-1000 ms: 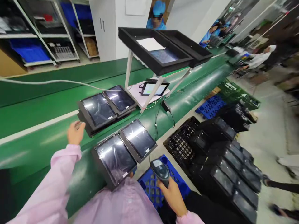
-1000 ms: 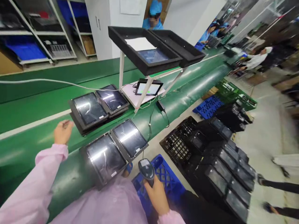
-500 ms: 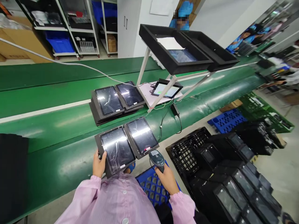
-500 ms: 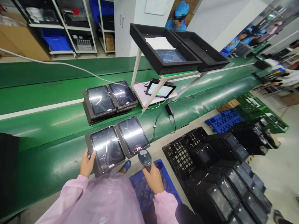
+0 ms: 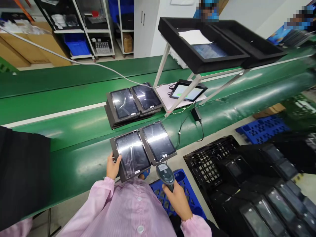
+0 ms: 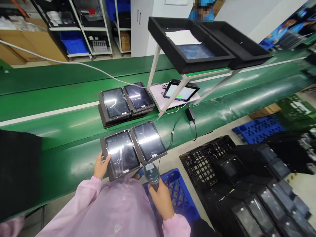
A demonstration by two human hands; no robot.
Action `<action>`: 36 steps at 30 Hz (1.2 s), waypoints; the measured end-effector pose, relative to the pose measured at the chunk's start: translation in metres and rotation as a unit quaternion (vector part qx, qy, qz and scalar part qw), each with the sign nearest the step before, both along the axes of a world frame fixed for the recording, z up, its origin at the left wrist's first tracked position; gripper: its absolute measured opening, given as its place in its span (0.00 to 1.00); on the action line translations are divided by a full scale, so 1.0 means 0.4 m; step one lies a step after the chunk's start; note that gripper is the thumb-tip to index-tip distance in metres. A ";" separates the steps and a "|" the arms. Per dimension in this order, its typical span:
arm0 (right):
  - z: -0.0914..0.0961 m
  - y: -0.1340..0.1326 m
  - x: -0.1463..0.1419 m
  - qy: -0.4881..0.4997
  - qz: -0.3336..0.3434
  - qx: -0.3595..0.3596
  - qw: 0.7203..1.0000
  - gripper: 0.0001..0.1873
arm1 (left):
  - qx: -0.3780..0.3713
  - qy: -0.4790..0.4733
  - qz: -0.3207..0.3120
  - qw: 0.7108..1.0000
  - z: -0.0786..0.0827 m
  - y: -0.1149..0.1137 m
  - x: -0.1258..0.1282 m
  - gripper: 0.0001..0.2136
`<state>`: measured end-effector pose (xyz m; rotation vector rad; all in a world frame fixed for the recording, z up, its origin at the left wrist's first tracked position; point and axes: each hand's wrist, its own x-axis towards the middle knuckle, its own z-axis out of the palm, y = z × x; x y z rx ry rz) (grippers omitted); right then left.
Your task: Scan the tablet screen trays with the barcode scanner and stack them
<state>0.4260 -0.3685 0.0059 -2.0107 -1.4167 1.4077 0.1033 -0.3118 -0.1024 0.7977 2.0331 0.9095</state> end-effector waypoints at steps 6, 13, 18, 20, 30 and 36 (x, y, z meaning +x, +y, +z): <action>0.025 -0.102 -0.157 0.047 0.069 -0.050 0.995 0.18 | -0.015 -0.068 0.002 0.998 0.035 0.008 -0.003 0.31; 0.014 -0.118 -0.204 0.052 0.034 -0.069 0.996 0.21 | -0.017 -0.111 -0.019 0.994 0.061 0.023 -0.010 0.27; 0.014 -0.124 -0.221 0.053 0.010 -0.074 0.996 0.20 | -0.029 -0.129 -0.037 0.991 0.072 0.029 -0.016 0.27; 0.014 -0.124 -0.225 0.049 0.006 -0.071 0.996 0.18 | -0.031 -0.137 -0.038 0.989 0.070 0.030 -0.018 0.27; 0.009 -0.126 -0.192 0.024 -0.052 -0.054 0.997 0.22 | -0.064 -0.284 0.059 0.955 0.119 0.079 0.012 0.25; -0.015 -0.111 -0.163 -0.034 -0.102 0.002 0.994 0.29 | -0.031 -0.369 0.115 0.922 0.144 0.096 0.014 0.26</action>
